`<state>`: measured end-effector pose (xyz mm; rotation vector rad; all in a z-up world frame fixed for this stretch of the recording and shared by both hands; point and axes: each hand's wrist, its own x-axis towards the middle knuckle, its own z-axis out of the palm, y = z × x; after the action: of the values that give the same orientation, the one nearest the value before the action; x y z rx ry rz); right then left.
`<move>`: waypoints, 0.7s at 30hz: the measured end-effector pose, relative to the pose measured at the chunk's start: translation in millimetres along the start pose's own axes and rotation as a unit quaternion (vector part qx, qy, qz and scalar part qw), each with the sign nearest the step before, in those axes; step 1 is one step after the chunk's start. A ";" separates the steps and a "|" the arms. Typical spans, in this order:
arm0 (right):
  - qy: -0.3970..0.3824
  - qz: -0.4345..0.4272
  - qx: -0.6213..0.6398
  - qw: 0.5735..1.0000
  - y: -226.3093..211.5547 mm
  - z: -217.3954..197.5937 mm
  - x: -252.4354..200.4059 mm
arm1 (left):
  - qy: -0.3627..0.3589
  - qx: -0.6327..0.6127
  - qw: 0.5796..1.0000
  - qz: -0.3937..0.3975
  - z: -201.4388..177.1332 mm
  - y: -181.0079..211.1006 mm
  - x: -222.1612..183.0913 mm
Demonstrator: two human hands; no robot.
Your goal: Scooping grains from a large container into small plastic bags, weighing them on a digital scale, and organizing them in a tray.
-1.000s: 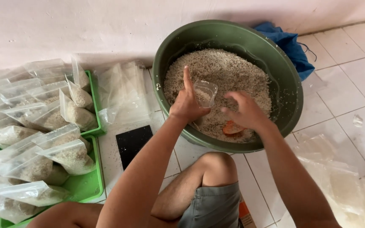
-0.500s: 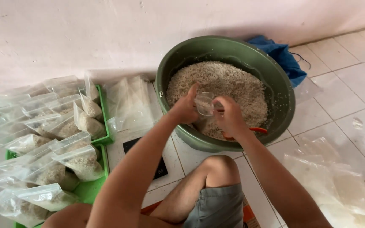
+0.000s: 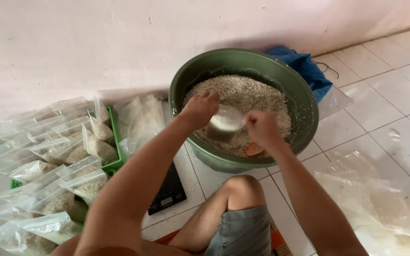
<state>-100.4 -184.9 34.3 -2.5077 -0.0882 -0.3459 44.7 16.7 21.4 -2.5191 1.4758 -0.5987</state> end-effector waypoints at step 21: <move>0.193 -0.236 0.100 0.947 -85.2 -74.1 30.8 | 0.198 -0.089 0.970 -0.109 -182.3 -23.6 -42.6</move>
<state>-99.5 -158.2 148.3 -2.1508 -0.5406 -0.9648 -30.9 76.6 183.5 -2.8505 1.4297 -1.1056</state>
